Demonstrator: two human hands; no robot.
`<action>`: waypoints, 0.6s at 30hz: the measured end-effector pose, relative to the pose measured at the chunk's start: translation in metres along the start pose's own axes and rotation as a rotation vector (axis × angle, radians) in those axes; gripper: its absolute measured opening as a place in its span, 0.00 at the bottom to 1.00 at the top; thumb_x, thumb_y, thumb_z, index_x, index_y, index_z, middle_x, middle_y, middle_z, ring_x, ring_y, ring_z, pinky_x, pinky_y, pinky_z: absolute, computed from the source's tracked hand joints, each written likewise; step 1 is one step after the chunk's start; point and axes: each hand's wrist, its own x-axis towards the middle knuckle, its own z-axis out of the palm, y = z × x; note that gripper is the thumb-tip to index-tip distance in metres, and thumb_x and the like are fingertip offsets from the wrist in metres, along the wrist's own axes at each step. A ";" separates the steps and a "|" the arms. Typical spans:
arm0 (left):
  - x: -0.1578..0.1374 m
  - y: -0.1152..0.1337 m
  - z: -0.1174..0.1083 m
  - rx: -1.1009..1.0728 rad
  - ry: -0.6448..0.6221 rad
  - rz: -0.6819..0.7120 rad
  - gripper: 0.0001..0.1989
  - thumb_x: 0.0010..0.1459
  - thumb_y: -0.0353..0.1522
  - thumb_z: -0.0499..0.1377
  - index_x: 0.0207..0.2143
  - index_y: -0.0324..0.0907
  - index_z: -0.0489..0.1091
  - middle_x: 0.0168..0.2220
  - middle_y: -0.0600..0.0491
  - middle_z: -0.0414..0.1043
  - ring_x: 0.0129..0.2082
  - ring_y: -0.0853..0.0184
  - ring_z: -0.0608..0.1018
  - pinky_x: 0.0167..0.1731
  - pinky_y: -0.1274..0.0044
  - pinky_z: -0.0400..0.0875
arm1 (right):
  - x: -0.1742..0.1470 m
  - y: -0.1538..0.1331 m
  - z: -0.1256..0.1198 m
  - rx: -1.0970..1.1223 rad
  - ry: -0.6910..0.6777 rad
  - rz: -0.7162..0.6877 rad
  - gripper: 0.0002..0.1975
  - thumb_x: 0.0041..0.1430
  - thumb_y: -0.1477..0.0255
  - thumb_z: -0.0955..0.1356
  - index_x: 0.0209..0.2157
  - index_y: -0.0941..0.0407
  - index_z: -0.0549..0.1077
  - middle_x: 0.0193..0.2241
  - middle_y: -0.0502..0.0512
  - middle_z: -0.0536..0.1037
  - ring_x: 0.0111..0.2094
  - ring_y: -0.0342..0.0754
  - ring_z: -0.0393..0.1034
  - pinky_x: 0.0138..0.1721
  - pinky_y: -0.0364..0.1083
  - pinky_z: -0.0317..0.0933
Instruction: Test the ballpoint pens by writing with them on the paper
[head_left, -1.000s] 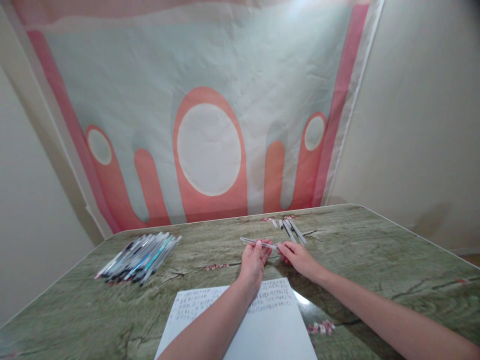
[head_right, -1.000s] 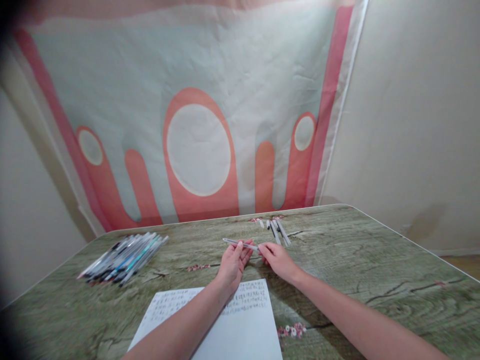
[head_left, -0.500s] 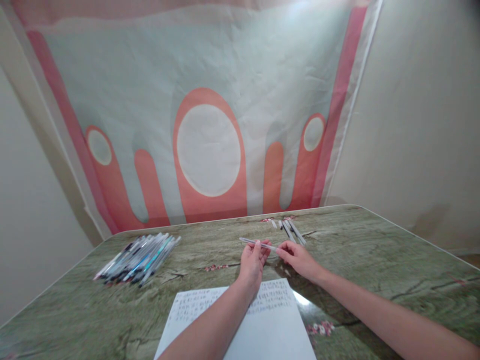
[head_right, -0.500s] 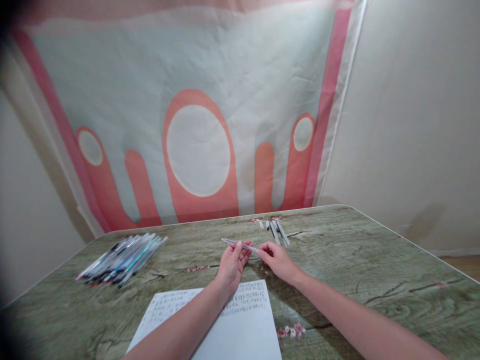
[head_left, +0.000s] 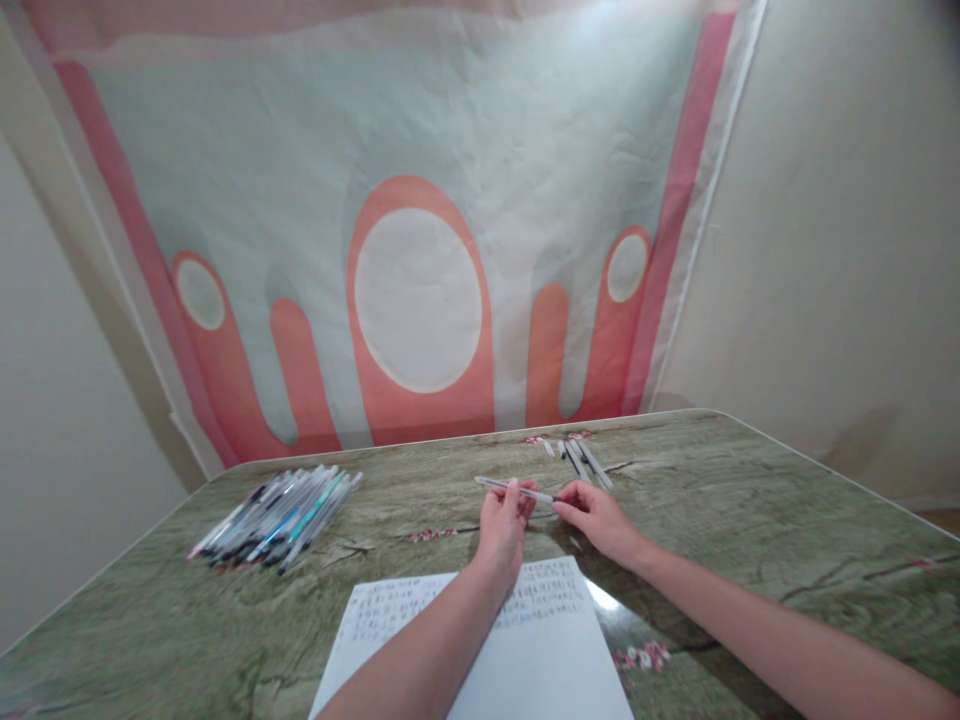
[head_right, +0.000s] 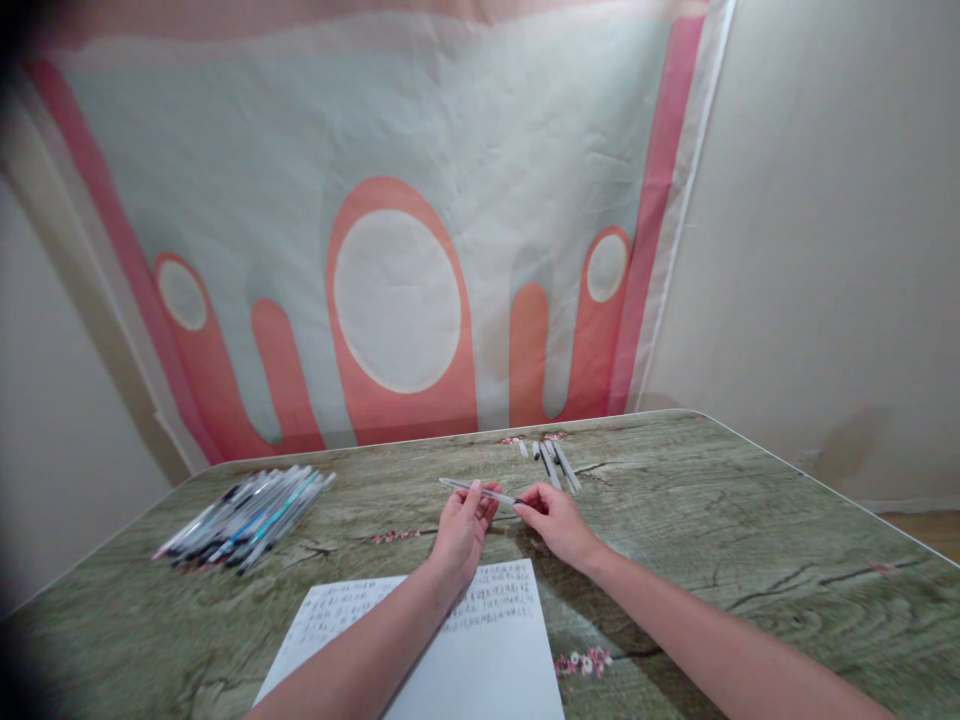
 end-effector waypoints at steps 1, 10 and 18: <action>0.000 0.000 0.000 0.002 0.001 0.006 0.08 0.53 0.31 0.58 0.28 0.39 0.59 0.33 0.49 0.72 0.32 0.72 0.75 0.42 0.75 0.67 | 0.000 0.001 0.000 0.017 -0.008 0.004 0.14 0.48 0.60 0.67 0.29 0.58 0.67 0.22 0.49 0.68 0.24 0.41 0.61 0.26 0.41 0.56; 0.001 0.000 -0.001 -0.010 0.008 0.005 0.06 0.55 0.30 0.55 0.28 0.39 0.58 0.32 0.49 0.72 0.33 0.72 0.75 0.43 0.74 0.67 | 0.000 -0.002 -0.003 0.033 -0.018 0.082 0.09 0.51 0.66 0.62 0.30 0.57 0.68 0.20 0.46 0.67 0.20 0.40 0.61 0.22 0.40 0.55; 0.001 0.000 -0.001 -0.020 0.012 0.006 0.07 0.54 0.30 0.57 0.28 0.39 0.59 0.32 0.49 0.72 0.33 0.71 0.76 0.44 0.73 0.67 | 0.000 -0.005 -0.002 -0.044 -0.029 0.018 0.16 0.52 0.60 0.62 0.30 0.58 0.71 0.21 0.48 0.68 0.21 0.40 0.59 0.22 0.41 0.54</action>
